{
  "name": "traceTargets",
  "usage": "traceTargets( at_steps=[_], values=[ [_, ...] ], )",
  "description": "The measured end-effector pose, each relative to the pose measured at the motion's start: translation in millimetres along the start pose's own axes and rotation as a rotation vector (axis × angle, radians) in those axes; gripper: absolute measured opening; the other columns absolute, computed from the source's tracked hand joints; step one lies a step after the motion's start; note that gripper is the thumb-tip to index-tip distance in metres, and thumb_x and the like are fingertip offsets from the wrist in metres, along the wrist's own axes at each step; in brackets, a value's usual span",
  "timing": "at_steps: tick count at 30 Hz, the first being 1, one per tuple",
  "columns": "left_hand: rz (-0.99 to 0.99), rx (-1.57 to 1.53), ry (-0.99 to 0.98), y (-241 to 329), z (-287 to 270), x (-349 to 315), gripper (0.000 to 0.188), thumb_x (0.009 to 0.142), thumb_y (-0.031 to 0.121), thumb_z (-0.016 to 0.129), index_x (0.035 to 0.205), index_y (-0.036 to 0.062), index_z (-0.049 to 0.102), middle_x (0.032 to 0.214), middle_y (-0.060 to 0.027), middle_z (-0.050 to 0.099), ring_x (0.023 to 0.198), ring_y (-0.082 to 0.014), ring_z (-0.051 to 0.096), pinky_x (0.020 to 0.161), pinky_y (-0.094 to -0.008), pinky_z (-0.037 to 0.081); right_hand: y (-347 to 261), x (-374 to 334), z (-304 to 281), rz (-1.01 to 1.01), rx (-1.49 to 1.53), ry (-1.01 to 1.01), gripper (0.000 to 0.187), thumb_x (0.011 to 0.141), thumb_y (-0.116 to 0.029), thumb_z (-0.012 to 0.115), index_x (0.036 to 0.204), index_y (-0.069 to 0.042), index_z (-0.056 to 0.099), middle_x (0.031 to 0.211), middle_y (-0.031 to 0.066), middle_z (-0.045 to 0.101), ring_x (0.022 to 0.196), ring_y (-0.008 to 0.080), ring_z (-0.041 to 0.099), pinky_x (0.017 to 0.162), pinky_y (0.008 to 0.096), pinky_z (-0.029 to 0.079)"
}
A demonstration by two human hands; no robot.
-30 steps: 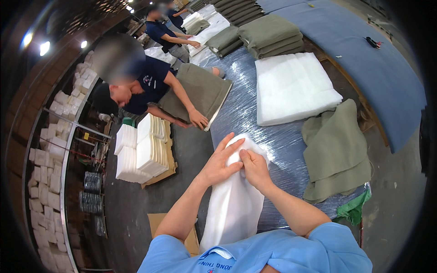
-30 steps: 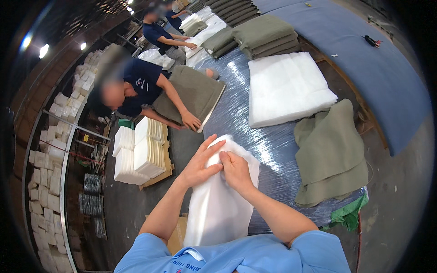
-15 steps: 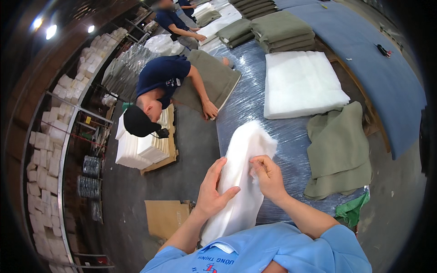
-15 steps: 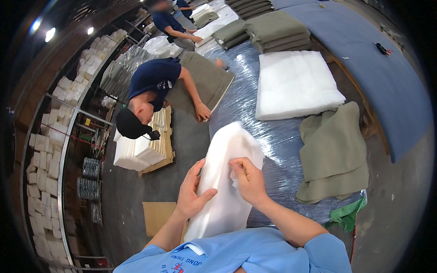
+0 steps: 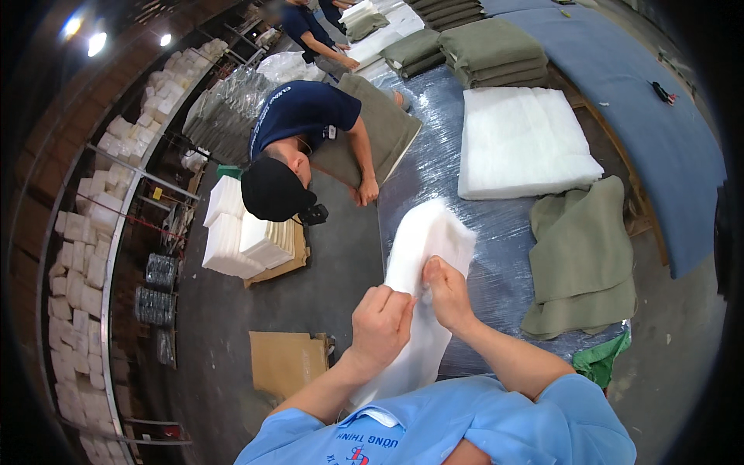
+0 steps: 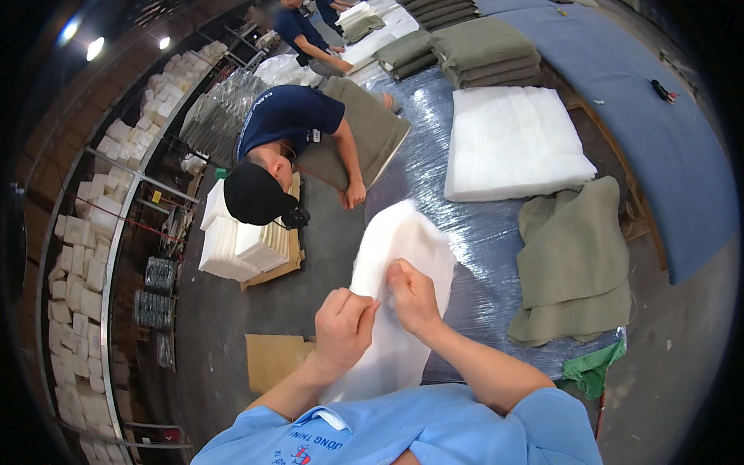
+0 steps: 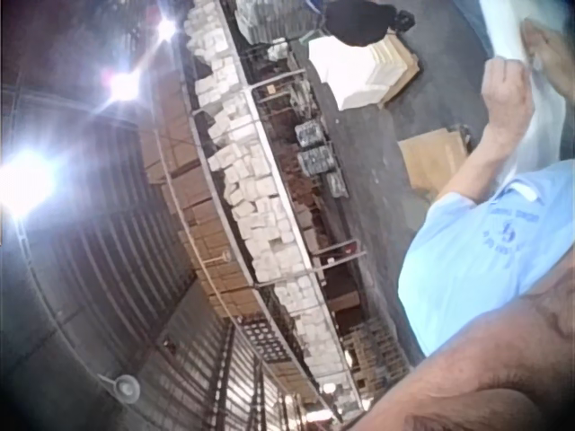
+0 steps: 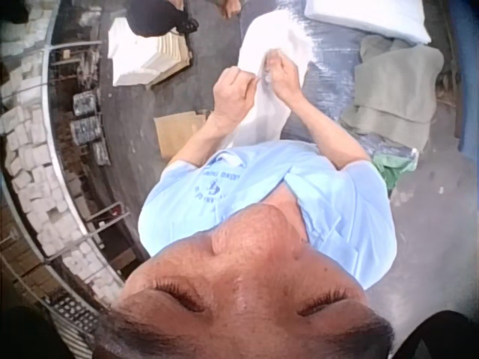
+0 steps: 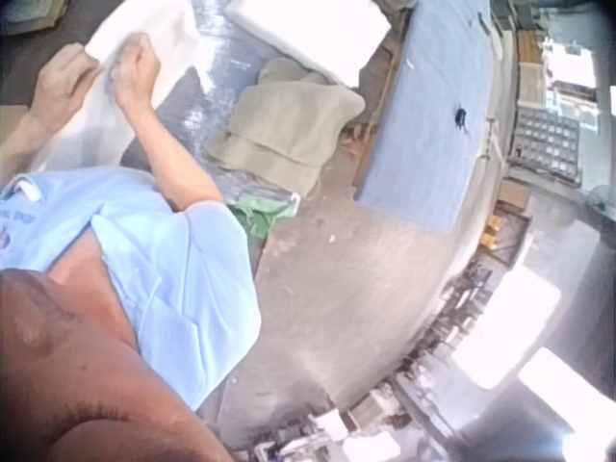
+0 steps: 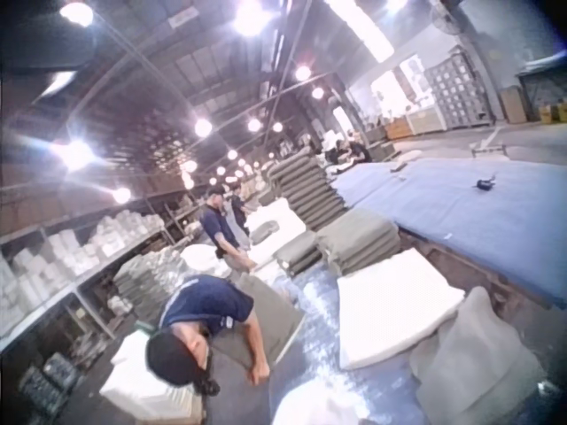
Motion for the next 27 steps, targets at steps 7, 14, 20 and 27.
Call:
traceTargets(
  at_steps=[7,14,20,27],
  values=[
    [0.087,0.060,-0.117,5,16,-5,0.012,0.083,-0.002,0.076,0.090,0.0045,0.069,0.080,-0.0104,0.059,0.071,-0.0291,0.060,0.063,-0.0398,0.049,-20,7,9,-0.018,-0.256,-0.026,0.044,0.105,-0.031,0.065,0.074,-0.003,0.051,0.058,0.0059,0.045,0.056,0.0120,0.041,0.052,0.0369,0.038],
    [-0.430,-0.801,-0.016,-88,-2,20,0.013,0.105,0.011,0.062,0.114,0.0033,0.069,0.093,0.0002,0.068,0.077,-0.0082,0.059,0.069,-0.0252,0.049,-10,3,-2,-0.062,-0.236,-0.003,0.040,0.109,-0.028,0.061,0.079,-0.002,0.053,0.064,0.0033,0.045,0.062,0.0106,0.041,0.056,0.0340,0.039],
    [-0.295,-0.737,-0.411,-76,64,27,0.064,0.108,0.025,0.056,0.165,0.0086,0.035,0.175,-0.0223,0.017,0.164,-0.0311,0.006,0.130,-0.0422,0.010,2,6,-10,0.033,0.012,0.007,0.038,0.111,-0.031,0.058,0.084,-0.004,0.058,0.069,-0.0047,0.049,0.066,0.0076,0.046,0.060,0.0293,0.041],
    [-0.225,-0.652,-0.400,-59,63,27,0.064,0.104,0.015,0.056,0.165,0.0077,0.036,0.173,-0.0251,0.018,0.164,-0.0351,0.009,0.130,-0.0443,0.014,-13,0,-13,0.036,-0.265,-0.020,0.044,0.111,-0.038,0.058,0.082,-0.005,0.057,0.068,-0.0007,0.052,0.066,0.0079,0.046,0.061,0.0288,0.041]
  ],
)
Point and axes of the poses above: each hand's wrist, its own x-axis towards the middle knuckle, its own z-axis out of the palm, y = z × x, the point moved 6 cm from there along x, towards the middle knuckle
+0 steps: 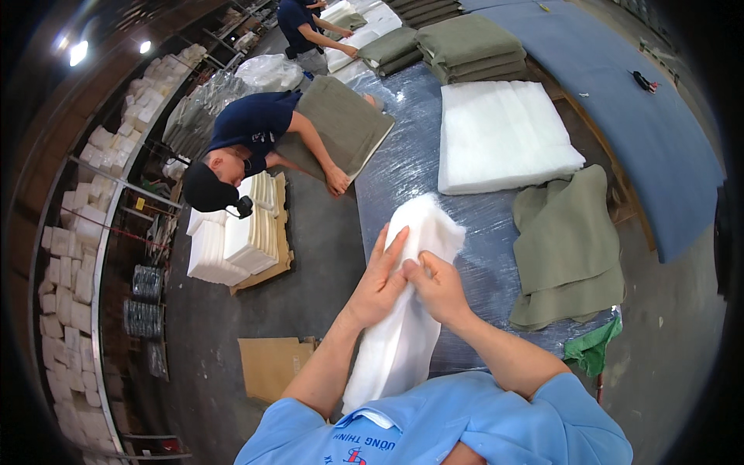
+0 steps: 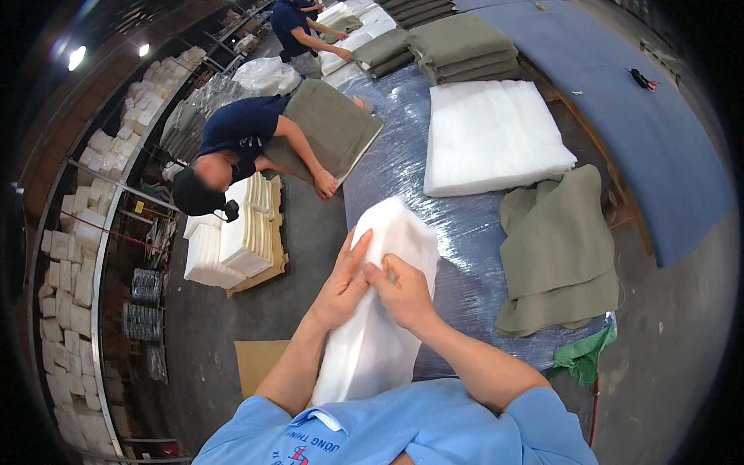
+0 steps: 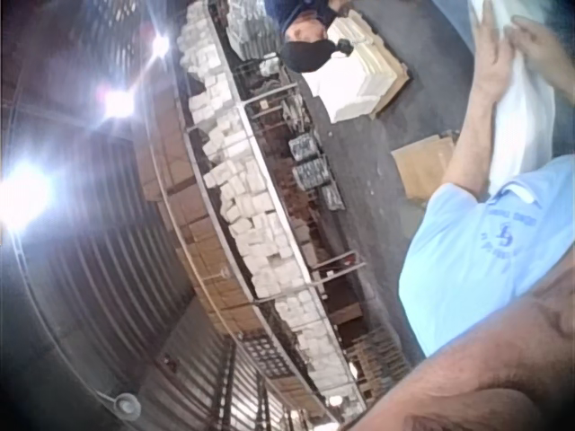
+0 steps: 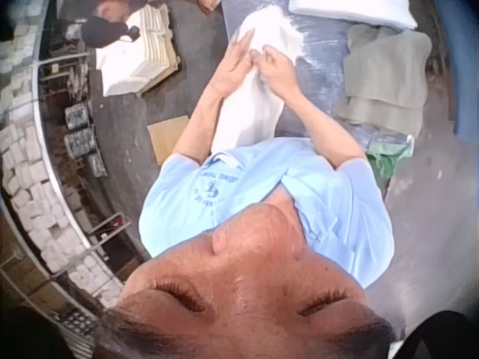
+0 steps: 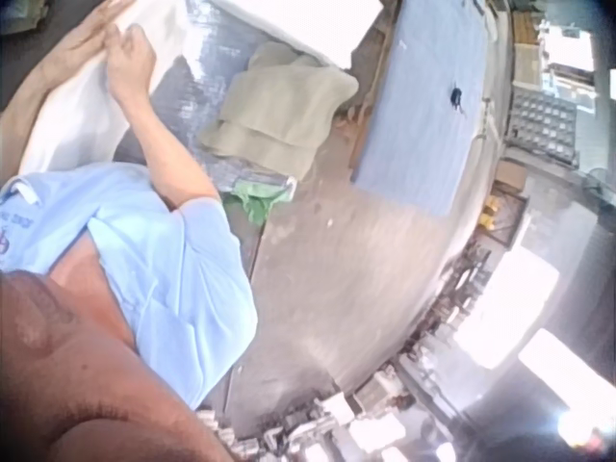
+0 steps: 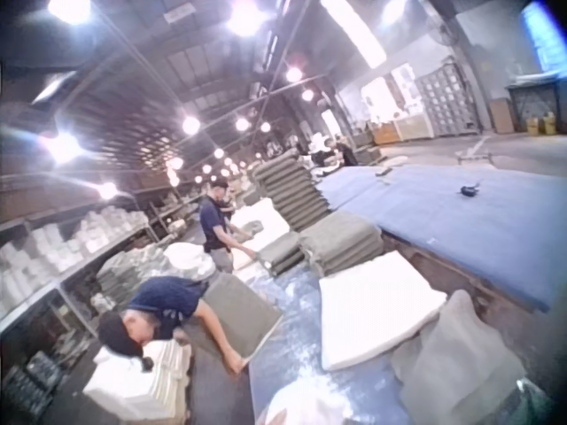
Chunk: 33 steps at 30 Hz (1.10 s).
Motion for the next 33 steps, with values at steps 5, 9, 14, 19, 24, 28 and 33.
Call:
traceTargets(
  at_steps=[5,9,14,19,24,28,33],
  values=[
    [0.044,0.158,-0.036,9,-2,-4,0.068,0.100,0.012,0.059,0.164,0.0069,0.037,0.173,-0.0268,0.018,0.164,-0.0356,0.009,0.129,-0.0444,0.017,14,-4,4,0.019,0.113,-0.005,0.048,0.112,-0.040,0.055,0.080,-0.005,0.055,0.071,-0.0021,0.053,0.068,0.0074,0.047,0.061,0.0290,0.041],
    [0.021,0.184,-0.053,8,-9,-5,0.068,0.100,0.015,0.063,0.164,0.0158,0.041,0.172,-0.0296,0.019,0.164,-0.0387,0.007,0.128,-0.0474,0.021,32,-6,4,0.037,0.156,0.060,0.044,0.112,-0.035,0.056,0.082,-0.003,0.058,0.070,-0.0016,0.053,0.068,0.0073,0.047,0.061,0.0291,0.042],
    [-0.005,0.187,-0.054,11,-13,-6,0.068,0.101,0.013,0.061,0.164,0.0085,0.037,0.174,-0.0212,0.022,0.164,-0.0342,0.010,0.129,-0.0450,0.017,83,-22,-21,0.225,-0.077,0.094,0.034,0.111,-0.027,0.056,0.088,-0.003,0.064,0.075,0.0012,0.062,0.070,0.0090,0.055,0.064,0.0288,0.045],
    [0.003,-0.072,0.095,-1,-15,-32,0.074,0.101,0.019,0.064,0.166,0.0045,0.031,0.173,-0.0248,0.020,0.163,-0.0357,0.011,0.129,-0.0439,0.017,35,-35,0,0.070,0.180,-0.033,0.021,0.109,-0.018,0.057,0.101,-0.001,0.067,0.082,0.0047,0.069,0.076,0.0106,0.062,0.070,0.0295,0.051],
    [-0.068,0.003,0.111,7,-17,-91,0.085,0.100,0.025,0.069,0.165,-0.0045,0.022,0.173,-0.0269,0.020,0.162,-0.0378,0.018,0.128,-0.0433,0.020,23,-42,4,0.105,0.265,-0.100,0.015,0.109,-0.007,0.050,0.109,0.000,0.063,0.093,0.0053,0.066,0.084,0.0102,0.062,0.073,0.0274,0.052],
    [-0.189,0.246,0.114,32,-7,-109,0.073,0.100,0.015,0.066,0.162,-0.0039,0.032,0.168,-0.0252,0.033,0.155,-0.0373,0.035,0.125,-0.0413,0.031,16,-55,12,0.011,0.202,-0.083,0.015,0.105,-0.001,0.050,0.105,0.001,0.065,0.098,0.0058,0.066,0.087,0.0103,0.061,0.074,0.0273,0.050],
    [-0.138,0.311,0.210,43,-9,-109,0.050,0.103,0.006,0.059,0.153,0.0007,0.053,0.161,-0.0234,0.046,0.148,-0.0372,0.048,0.119,-0.0400,0.041,15,-56,19,-0.018,0.136,-0.093,0.014,0.098,0.000,0.052,0.098,0.000,0.067,0.087,0.0054,0.067,0.075,0.0101,0.058,0.070,0.0275,0.048]
  ],
)
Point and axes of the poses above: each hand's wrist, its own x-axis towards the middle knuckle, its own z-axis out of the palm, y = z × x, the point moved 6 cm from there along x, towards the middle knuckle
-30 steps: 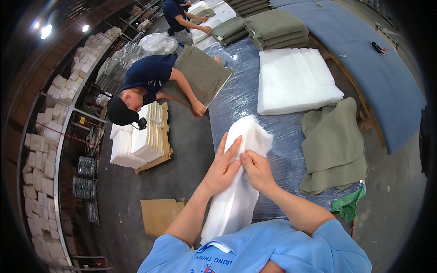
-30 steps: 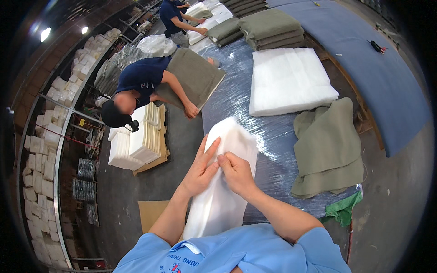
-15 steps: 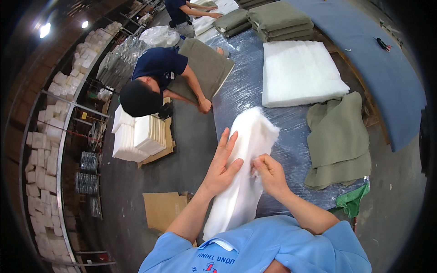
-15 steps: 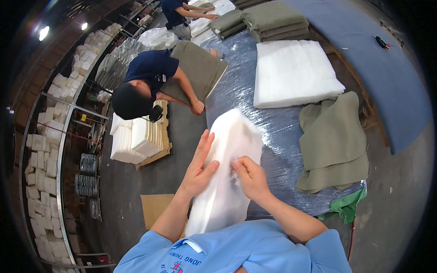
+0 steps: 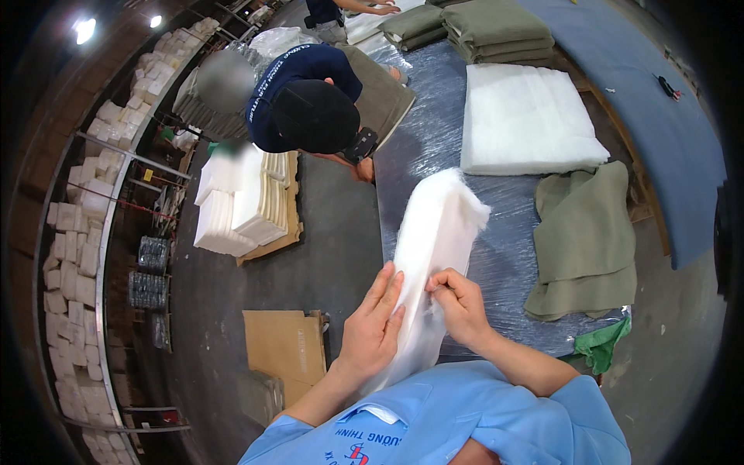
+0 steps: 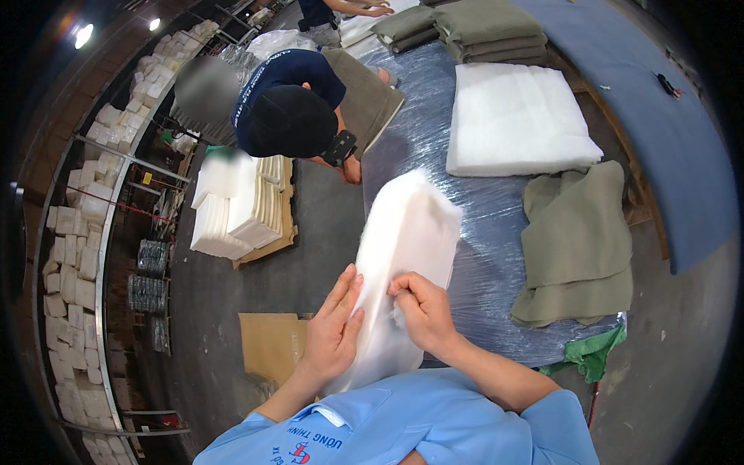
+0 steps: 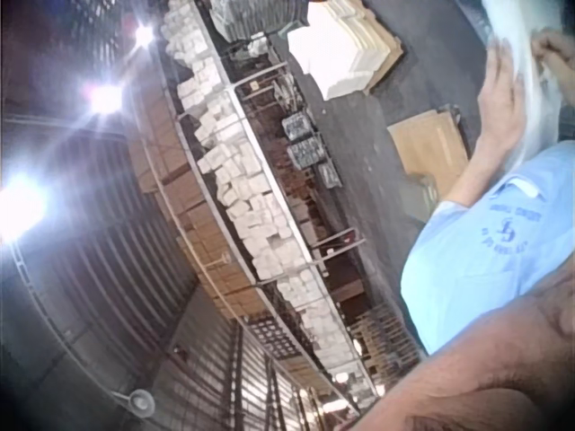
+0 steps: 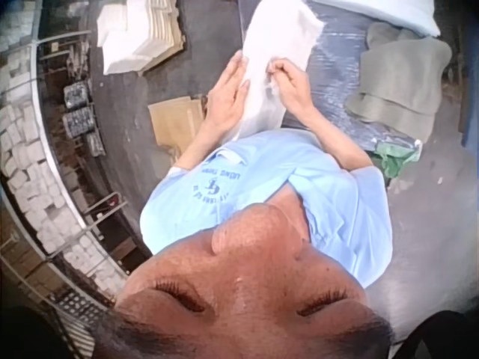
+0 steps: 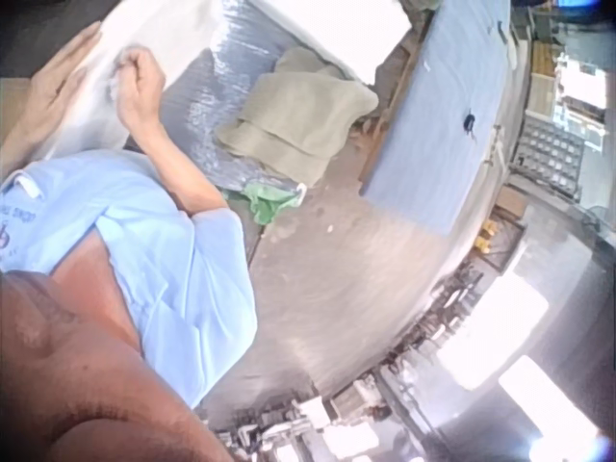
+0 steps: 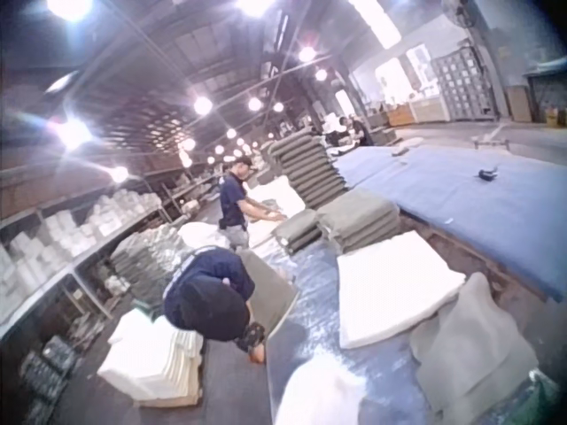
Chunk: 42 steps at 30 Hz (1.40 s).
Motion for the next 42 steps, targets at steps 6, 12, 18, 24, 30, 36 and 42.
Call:
traceTargets(
  at_steps=[6,12,18,24,30,36,42],
  values=[
    [0.167,0.253,-0.011,17,13,-10,0.050,0.103,0.007,0.060,0.152,0.0002,0.053,0.161,-0.0242,0.045,0.149,-0.0435,0.044,0.121,-0.0473,0.039,3,7,5,0.064,0.068,-0.031,0.013,0.099,-0.006,0.052,0.096,0.000,0.063,0.085,0.0042,0.063,0.079,0.0093,0.056,0.072,0.0271,0.046],
    [0.172,0.356,-0.046,23,26,-12,0.053,0.100,0.010,0.065,0.151,0.0005,0.054,0.162,-0.0244,0.044,0.151,-0.0470,0.039,0.122,-0.0531,0.036,2,8,3,0.088,0.142,-0.075,0.020,0.103,-0.017,0.053,0.095,-0.001,0.062,0.083,0.0059,0.063,0.078,0.0114,0.056,0.070,0.0294,0.046],
    [0.265,0.325,0.102,21,22,-14,0.044,0.094,0.010,0.072,0.137,-0.0002,0.067,0.143,-0.0239,0.063,0.136,-0.0432,0.058,0.114,-0.0532,0.046,-22,15,13,0.024,-0.100,-0.009,0.038,0.106,-0.034,0.063,0.087,-0.002,0.060,0.073,0.0074,0.062,0.068,0.0110,0.053,0.063,0.0325,0.046],
    [0.372,0.122,0.217,20,14,-25,0.028,0.084,0.002,0.083,0.112,-0.0005,0.077,0.117,-0.0199,0.077,0.117,-0.0396,0.072,0.107,-0.0473,0.054,-12,16,12,0.040,-0.090,0.062,0.040,0.107,-0.033,0.064,0.084,-0.002,0.059,0.066,0.0057,0.057,0.064,0.0099,0.050,0.058,0.0331,0.043],
    [0.265,0.215,0.419,38,-12,-23,0.045,0.078,0.015,0.091,0.115,-0.0006,0.070,0.107,-0.0159,0.069,0.101,-0.0318,0.065,0.087,-0.0429,0.055,-6,17,13,0.011,-0.093,0.063,0.038,0.107,-0.032,0.063,0.084,-0.003,0.060,0.065,0.0035,0.057,0.063,0.0091,0.048,0.057,0.0330,0.042],
    [0.000,0.230,0.234,2,-7,-25,0.038,0.080,0.024,0.089,0.098,0.0043,0.063,0.089,-0.0117,0.056,0.080,-0.0287,0.053,0.067,-0.0436,0.041,-11,19,22,0.068,-0.083,-0.005,0.040,0.107,-0.034,0.064,0.080,-0.004,0.061,0.072,-0.0023,0.059,0.073,0.0055,0.050,0.065,0.0288,0.044],
    [0.101,0.229,0.223,6,-5,-28,0.020,0.086,0.013,0.082,0.092,0.0054,0.064,0.078,-0.0096,0.058,0.073,-0.0307,0.054,0.066,-0.0431,0.042,-9,-5,35,0.054,-0.084,-0.160,0.049,0.108,-0.039,0.062,0.074,-0.003,0.061,0.071,-0.0033,0.056,0.072,0.0067,0.049,0.064,0.0286,0.042]
  ],
)
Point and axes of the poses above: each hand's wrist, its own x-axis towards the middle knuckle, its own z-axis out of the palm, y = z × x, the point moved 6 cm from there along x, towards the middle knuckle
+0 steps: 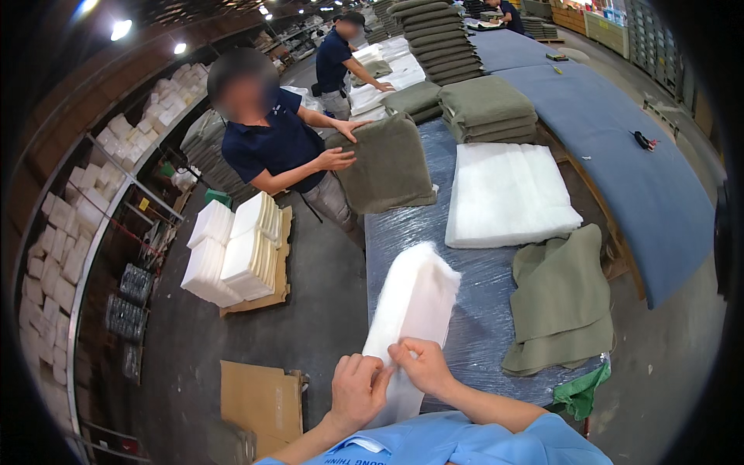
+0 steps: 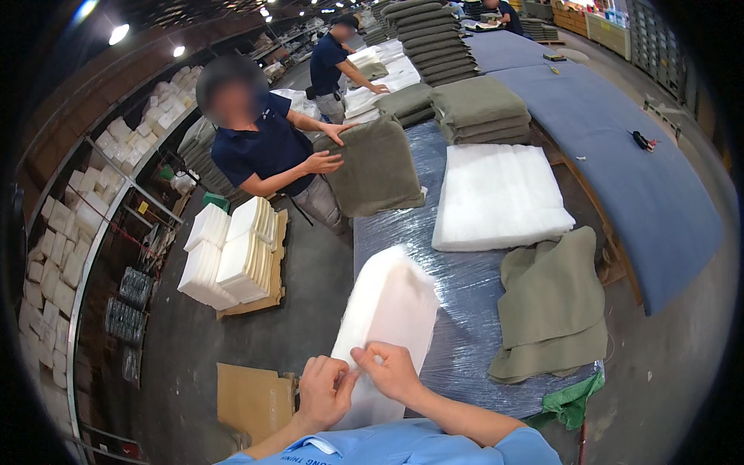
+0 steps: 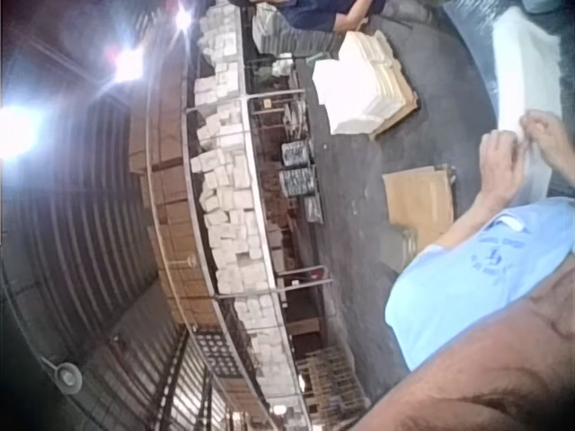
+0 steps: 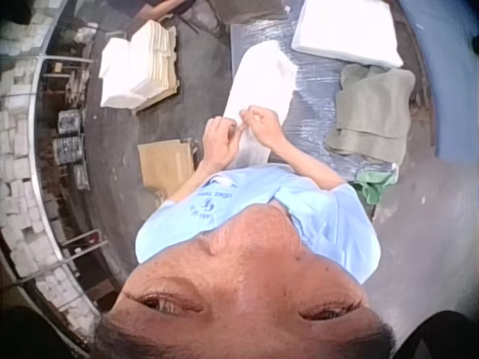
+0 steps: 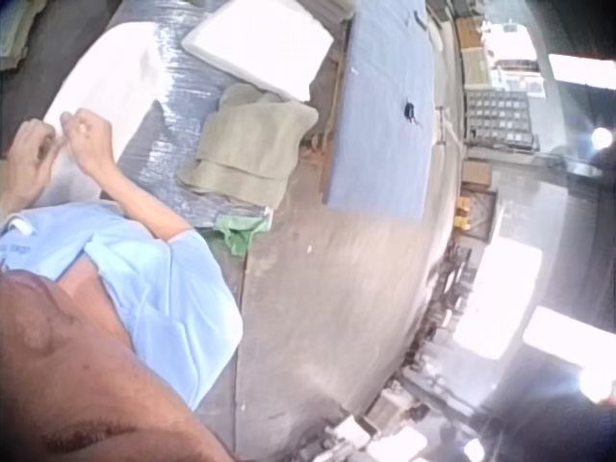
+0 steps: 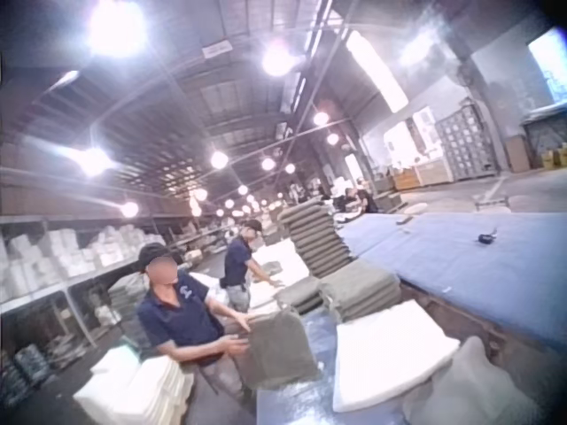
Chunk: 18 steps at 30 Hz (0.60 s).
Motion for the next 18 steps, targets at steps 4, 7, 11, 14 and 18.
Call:
traceTargets(
  at_steps=[4,7,11,14,18],
  values=[
    [0.068,-0.072,0.106,0,2,-2,0.014,0.089,0.006,0.078,0.087,0.0056,0.064,0.076,-0.0094,0.060,0.070,-0.0300,0.055,0.063,-0.0422,0.043,17,9,-5,0.017,0.110,0.039,0.059,0.109,-0.046,0.060,0.069,-0.002,0.056,0.064,-0.0019,0.052,0.066,0.0079,0.045,0.060,0.0300,0.039],
    [0.080,-0.102,0.143,1,2,0,0.014,0.089,0.004,0.078,0.087,0.0056,0.065,0.074,-0.0099,0.060,0.067,-0.0300,0.055,0.061,-0.0420,0.043,23,13,-6,0.089,0.151,0.047,0.059,0.111,-0.045,0.056,0.069,-0.003,0.055,0.065,-0.0033,0.051,0.066,0.0077,0.046,0.060,0.0296,0.040],
    [0.138,-0.092,0.159,8,-5,4,0.014,0.089,0.004,0.079,0.087,0.0054,0.065,0.073,-0.0099,0.060,0.066,-0.0300,0.055,0.060,-0.0424,0.043,26,18,0,0.009,0.227,0.031,0.051,0.113,-0.039,0.051,0.076,-0.004,0.059,0.073,-0.0026,0.055,0.072,0.0076,0.050,0.066,0.0284,0.044],
    [0.205,-0.083,0.187,2,1,7,0.014,0.088,0.004,0.079,0.087,0.0055,0.065,0.073,-0.0099,0.059,0.066,-0.0303,0.055,0.060,-0.0426,0.043,39,22,0,0.003,0.266,-0.005,0.045,0.114,-0.034,0.049,0.082,-0.004,0.061,0.079,-0.0016,0.057,0.077,0.0077,0.052,0.071,0.0275,0.045],
    [0.156,-0.067,0.103,2,10,4,0.014,0.085,0.004,0.081,0.086,0.0054,0.067,0.073,-0.0091,0.059,0.066,-0.0297,0.055,0.060,-0.0420,0.043,36,17,-6,0.123,0.350,-0.010,0.040,0.113,-0.030,0.051,0.084,-0.004,0.062,0.079,0.0000,0.060,0.077,0.0084,0.054,0.073,0.0273,0.047]
  ],
)
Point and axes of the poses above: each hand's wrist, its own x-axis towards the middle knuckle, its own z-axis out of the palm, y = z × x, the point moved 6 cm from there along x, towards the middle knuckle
